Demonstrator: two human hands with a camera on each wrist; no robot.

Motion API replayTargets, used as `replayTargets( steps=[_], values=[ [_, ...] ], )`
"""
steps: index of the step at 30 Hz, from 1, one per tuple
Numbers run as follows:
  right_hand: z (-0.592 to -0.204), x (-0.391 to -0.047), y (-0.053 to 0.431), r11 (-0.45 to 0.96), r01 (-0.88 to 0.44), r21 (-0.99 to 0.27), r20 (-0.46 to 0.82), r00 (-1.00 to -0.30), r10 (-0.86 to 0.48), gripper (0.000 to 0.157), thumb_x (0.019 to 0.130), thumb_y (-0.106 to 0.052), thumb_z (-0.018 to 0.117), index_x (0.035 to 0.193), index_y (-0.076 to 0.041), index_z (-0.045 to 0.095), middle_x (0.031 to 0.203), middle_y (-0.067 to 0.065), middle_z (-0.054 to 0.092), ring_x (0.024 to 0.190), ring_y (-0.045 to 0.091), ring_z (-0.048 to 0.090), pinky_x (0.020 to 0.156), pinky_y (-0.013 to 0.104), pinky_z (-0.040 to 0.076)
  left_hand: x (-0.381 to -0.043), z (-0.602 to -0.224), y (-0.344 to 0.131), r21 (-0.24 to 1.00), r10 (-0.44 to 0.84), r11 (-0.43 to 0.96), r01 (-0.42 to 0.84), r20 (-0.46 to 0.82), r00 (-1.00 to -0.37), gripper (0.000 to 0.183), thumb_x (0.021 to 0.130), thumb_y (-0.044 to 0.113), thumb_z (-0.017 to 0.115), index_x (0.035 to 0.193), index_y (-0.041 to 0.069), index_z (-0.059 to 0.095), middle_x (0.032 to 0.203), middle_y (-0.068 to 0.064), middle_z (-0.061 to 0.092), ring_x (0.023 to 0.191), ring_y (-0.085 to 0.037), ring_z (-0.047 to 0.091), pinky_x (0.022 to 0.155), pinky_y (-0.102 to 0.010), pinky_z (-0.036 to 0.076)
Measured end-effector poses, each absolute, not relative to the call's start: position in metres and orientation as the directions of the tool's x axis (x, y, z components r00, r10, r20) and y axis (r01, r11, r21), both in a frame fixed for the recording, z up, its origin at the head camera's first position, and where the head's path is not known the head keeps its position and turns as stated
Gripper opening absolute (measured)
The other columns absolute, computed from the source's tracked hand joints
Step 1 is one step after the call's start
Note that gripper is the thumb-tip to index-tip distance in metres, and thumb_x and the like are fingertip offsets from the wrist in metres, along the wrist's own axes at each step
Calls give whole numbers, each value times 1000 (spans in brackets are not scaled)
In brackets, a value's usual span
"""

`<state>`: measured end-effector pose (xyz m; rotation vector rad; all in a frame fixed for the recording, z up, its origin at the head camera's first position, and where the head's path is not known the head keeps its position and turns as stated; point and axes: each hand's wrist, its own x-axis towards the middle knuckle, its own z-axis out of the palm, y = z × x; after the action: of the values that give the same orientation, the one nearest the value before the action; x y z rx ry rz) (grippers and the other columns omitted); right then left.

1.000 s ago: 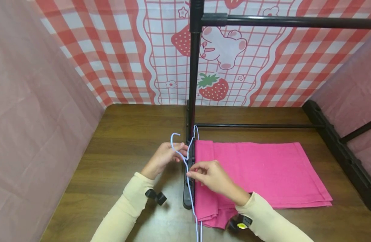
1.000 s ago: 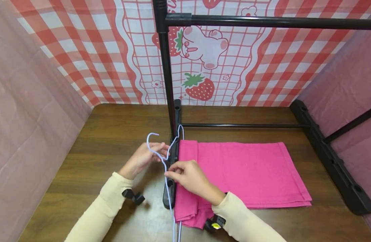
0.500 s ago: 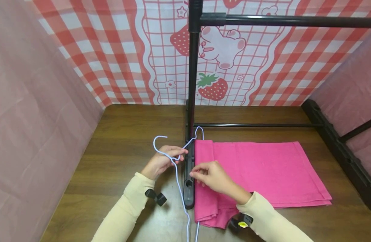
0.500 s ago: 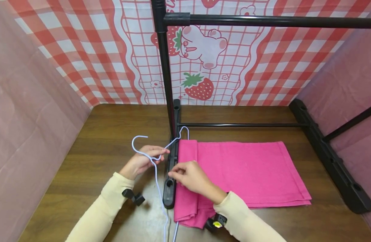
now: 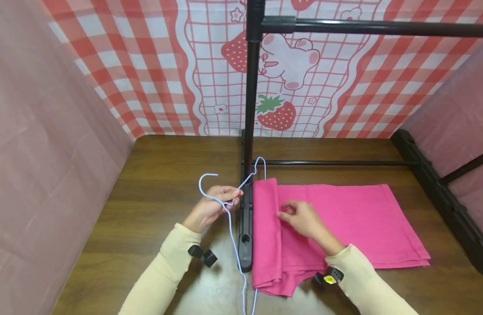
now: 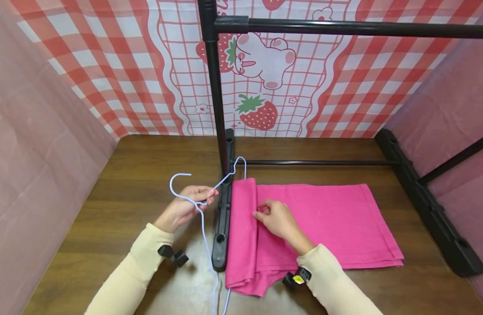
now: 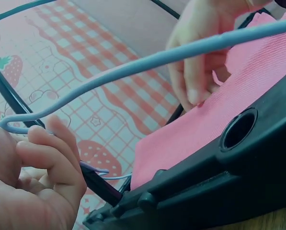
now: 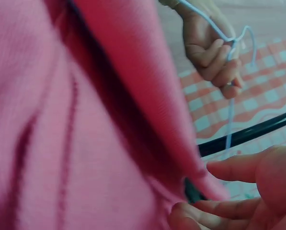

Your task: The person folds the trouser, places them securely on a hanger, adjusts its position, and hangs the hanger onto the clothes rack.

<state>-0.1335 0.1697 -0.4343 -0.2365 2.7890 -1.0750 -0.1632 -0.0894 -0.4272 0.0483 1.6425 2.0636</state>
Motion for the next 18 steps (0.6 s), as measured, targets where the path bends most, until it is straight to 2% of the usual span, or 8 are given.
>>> replayTargets(
  steps=[2, 5, 8, 12, 15, 18],
  values=[
    [-439, -134, 170, 722, -59, -690, -131, -970, -204, 35, 88, -18, 69, 110, 9, 65, 79, 11, 70, 62, 11, 58, 59, 27, 50, -163, -426, -89, 920, 400, -165, -355, -266, -877, 34, 101, 4, 45, 123, -22, 46, 67, 7, 57, 54, 2, 47, 47, -9, 39],
    [-445, -135, 166, 628, 35, -777, -222, -949, -222, 43, 89, -17, 69, 116, 15, 59, 76, 11, 69, 56, 11, 59, 54, 28, 53, -164, -424, -86, 920, 388, -177, -351, -263, -883, 35, 101, 4, 45, 124, -23, 45, 66, 7, 57, 53, 2, 45, 46, -9, 37],
    [-449, -137, 163, 498, 150, -854, -308, -917, -252, 40, 90, -15, 67, 112, 16, 56, 69, 6, 66, 50, 10, 57, 50, 27, 53, -165, -423, -83, 924, 380, -177, -340, -255, -889, 36, 101, 5, 44, 124, -23, 44, 66, 7, 56, 52, 2, 43, 45, -9, 35],
    [-450, -138, 160, 357, 290, -888, -400, -871, -286, 32, 92, -17, 64, 106, 12, 57, 64, 2, 64, 46, 8, 54, 46, 23, 50, -168, -422, -78, 924, 388, -183, -335, -245, -888, 37, 101, 5, 44, 125, -23, 43, 66, 7, 56, 52, 3, 43, 44, -9, 33],
    [-449, -139, 156, 316, 325, -892, -419, -855, -305, 32, 93, -19, 62, 105, 11, 59, 61, 1, 62, 43, 6, 52, 43, 21, 47, -168, -423, -77, 922, 383, -191, -337, -246, -890, 36, 101, 5, 44, 124, -23, 44, 65, 7, 55, 51, 2, 42, 44, -10, 33],
    [-445, -140, 150, 314, 299, -901, -399, -855, -331, 29, 94, -18, 61, 100, 10, 61, 57, -1, 60, 40, 5, 48, 41, 20, 44, -168, -424, -79, 921, 369, -194, -339, -252, -895, 35, 101, 5, 44, 123, -22, 44, 64, 7, 54, 50, 2, 42, 44, -10, 33]
  ],
)
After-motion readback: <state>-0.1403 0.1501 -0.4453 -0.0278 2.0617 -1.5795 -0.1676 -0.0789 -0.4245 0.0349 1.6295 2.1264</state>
